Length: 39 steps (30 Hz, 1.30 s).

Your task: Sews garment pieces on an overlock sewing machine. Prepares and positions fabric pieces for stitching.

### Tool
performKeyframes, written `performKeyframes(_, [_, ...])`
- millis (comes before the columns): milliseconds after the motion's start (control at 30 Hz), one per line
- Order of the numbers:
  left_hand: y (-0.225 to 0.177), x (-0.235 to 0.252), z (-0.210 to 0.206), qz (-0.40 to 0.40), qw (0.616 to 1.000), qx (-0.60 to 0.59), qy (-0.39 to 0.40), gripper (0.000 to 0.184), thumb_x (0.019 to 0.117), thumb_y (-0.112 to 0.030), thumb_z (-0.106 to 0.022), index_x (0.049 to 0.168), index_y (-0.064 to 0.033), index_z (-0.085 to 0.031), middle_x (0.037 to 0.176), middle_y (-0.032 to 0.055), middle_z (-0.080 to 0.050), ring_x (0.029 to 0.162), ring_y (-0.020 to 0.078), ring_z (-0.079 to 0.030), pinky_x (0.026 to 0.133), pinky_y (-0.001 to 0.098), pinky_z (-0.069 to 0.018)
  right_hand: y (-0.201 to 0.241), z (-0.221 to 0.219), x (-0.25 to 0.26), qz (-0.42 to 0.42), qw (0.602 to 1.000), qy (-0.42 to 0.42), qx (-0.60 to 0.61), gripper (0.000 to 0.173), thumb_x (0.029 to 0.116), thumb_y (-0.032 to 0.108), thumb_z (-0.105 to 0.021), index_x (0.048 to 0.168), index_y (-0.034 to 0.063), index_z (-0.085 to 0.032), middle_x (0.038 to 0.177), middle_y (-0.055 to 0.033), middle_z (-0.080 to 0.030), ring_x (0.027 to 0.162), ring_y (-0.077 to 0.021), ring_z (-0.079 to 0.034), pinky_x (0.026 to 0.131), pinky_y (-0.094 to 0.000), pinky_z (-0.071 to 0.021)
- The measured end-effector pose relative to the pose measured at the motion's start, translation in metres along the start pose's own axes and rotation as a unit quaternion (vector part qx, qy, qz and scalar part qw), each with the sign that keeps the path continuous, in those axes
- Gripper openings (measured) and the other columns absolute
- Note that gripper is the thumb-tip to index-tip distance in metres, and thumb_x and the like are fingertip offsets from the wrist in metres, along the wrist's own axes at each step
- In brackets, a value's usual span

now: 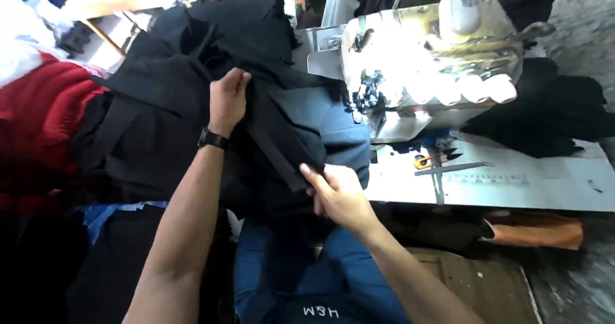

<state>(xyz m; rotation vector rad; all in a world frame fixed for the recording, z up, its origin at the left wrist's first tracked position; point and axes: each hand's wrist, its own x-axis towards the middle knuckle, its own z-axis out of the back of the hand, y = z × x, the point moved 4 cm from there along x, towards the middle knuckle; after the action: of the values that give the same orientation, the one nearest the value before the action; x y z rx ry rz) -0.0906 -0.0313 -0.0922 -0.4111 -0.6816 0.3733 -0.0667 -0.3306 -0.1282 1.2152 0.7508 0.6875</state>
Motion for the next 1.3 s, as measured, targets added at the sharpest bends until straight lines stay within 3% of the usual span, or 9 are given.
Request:
performKeyframes(267, [0.007,-0.007,-0.007,0.025,0.999,0.043,0.013,0.039,0.1102,-0.031,-0.045,0.104,-0.0003,-0.068,0.084,0.0172,-0.070,0.080,0.0301,-0.071,0.076,0.0526,-0.0545,-0.031,0.011,-0.108,0.117,0.989,-0.075,-0.050,0.040,0.1083,0.034,-0.052,0.080,0.0112,-0.068,0.057,0.0084,-0.057,0.042,0.0023,-0.052,0.038,-0.0165,-0.0468])
performKeyframes(400, [-0.054,-0.040,0.016,0.028,0.994,-0.099,0.036,0.029,0.1084,-0.024,-0.051,0.111,-0.0001,-0.068,0.098,0.0089,-0.070,0.085,0.0120,-0.066,0.080,0.0329,-0.0544,-0.034,0.058,-0.090,0.155,0.962,-0.199,-0.106,0.021,0.1012,0.025,-0.065,0.097,0.0080,-0.077,0.085,0.0053,-0.073,0.077,0.0007,-0.068,0.073,-0.0208,-0.0601])
performKeyframes(500, [-0.108,-0.093,0.037,0.104,0.914,-0.379,0.101,0.034,0.1093,-0.013,-0.045,0.142,-0.0071,-0.049,0.120,0.0035,-0.067,0.097,0.0093,-0.069,0.084,0.0290,-0.0604,-0.045,0.106,-0.093,0.092,0.940,-0.290,0.157,0.008,0.1007,0.011,-0.064,0.105,0.0114,-0.071,0.096,0.0042,-0.075,0.087,-0.0059,-0.072,0.081,-0.0263,-0.0626])
performKeyframes(667, [-0.148,-0.141,0.056,0.096,0.798,-0.579,0.136,0.014,0.1090,-0.010,-0.043,0.110,-0.0145,-0.056,0.092,-0.0021,-0.064,0.076,0.0048,-0.063,0.067,0.0217,-0.0566,-0.042,0.116,-0.096,0.065,0.925,-0.249,0.280,0.017,0.1092,0.020,-0.049,0.127,0.0208,-0.051,0.106,0.0039,-0.069,0.093,-0.0094,-0.071,0.082,-0.0288,-0.0635])
performKeyframes(800, [-0.150,-0.164,0.070,0.026,0.839,-0.526,0.137,0.031,0.0953,0.004,-0.050,0.117,-0.0059,-0.071,0.117,0.0037,-0.070,0.097,0.0089,-0.067,0.082,0.0268,-0.0579,-0.035,0.114,-0.111,0.143,0.922,-0.152,0.326,0.024,0.1088,0.018,-0.049,0.120,0.0287,-0.067,0.111,0.0044,-0.075,0.096,-0.0093,-0.073,0.084,-0.0284,-0.0632])
performKeyframes(933, [-0.144,-0.182,0.061,0.010,0.920,-0.390,0.029,0.020,0.0895,-0.002,-0.071,0.107,-0.0099,-0.076,0.108,-0.0011,-0.063,0.101,0.0098,-0.059,0.086,0.0243,-0.0538,-0.035,0.111,-0.115,0.242,0.948,-0.194,0.067,0.041,0.0905,0.010,-0.077,0.130,0.0206,-0.070,0.119,0.0063,-0.073,0.102,-0.0066,-0.070,0.091,-0.0251,-0.0600])
performKeyframes(1067, [-0.133,-0.180,0.070,-0.044,0.955,-0.289,-0.045,0.016,0.1000,-0.029,-0.068,0.100,-0.0150,-0.075,0.133,-0.0029,-0.056,0.125,0.0094,-0.053,0.105,0.0274,-0.0481,-0.041,0.099,-0.119,0.229,0.937,-0.253,-0.069,0.014,0.0853,0.022,-0.083,0.096,0.0156,-0.076,0.110,0.0056,-0.069,0.098,-0.0033,-0.065,0.085,-0.0207,-0.0569])
performKeyframes(1200, [-0.106,-0.182,0.072,0.124,0.970,-0.209,-0.024,0.020,0.1036,-0.029,-0.062,0.092,-0.0136,-0.068,0.076,-0.0089,-0.063,0.061,-0.0034,-0.056,0.055,0.0146,-0.0483,-0.048,0.095,-0.120,0.038,0.983,-0.168,0.068,0.005,0.0937,0.011,-0.072,0.089,0.0105,-0.074,0.081,0.0056,-0.074,0.068,-0.0021,-0.068,0.065,-0.0188,-0.0594])
performKeyframes(1300, [-0.092,-0.187,0.066,0.236,0.944,-0.228,0.031,0.027,0.1027,-0.038,-0.062,0.087,-0.0175,-0.069,0.064,-0.0043,-0.058,0.046,0.0045,-0.047,0.042,0.0195,-0.0386,-0.049,0.094,-0.120,-0.011,0.982,-0.152,0.114,0.019,0.0997,0.012,-0.065,0.082,0.0097,-0.070,0.071,0.0015,-0.070,0.060,-0.0055,-0.066,0.059,-0.0208,-0.0590])
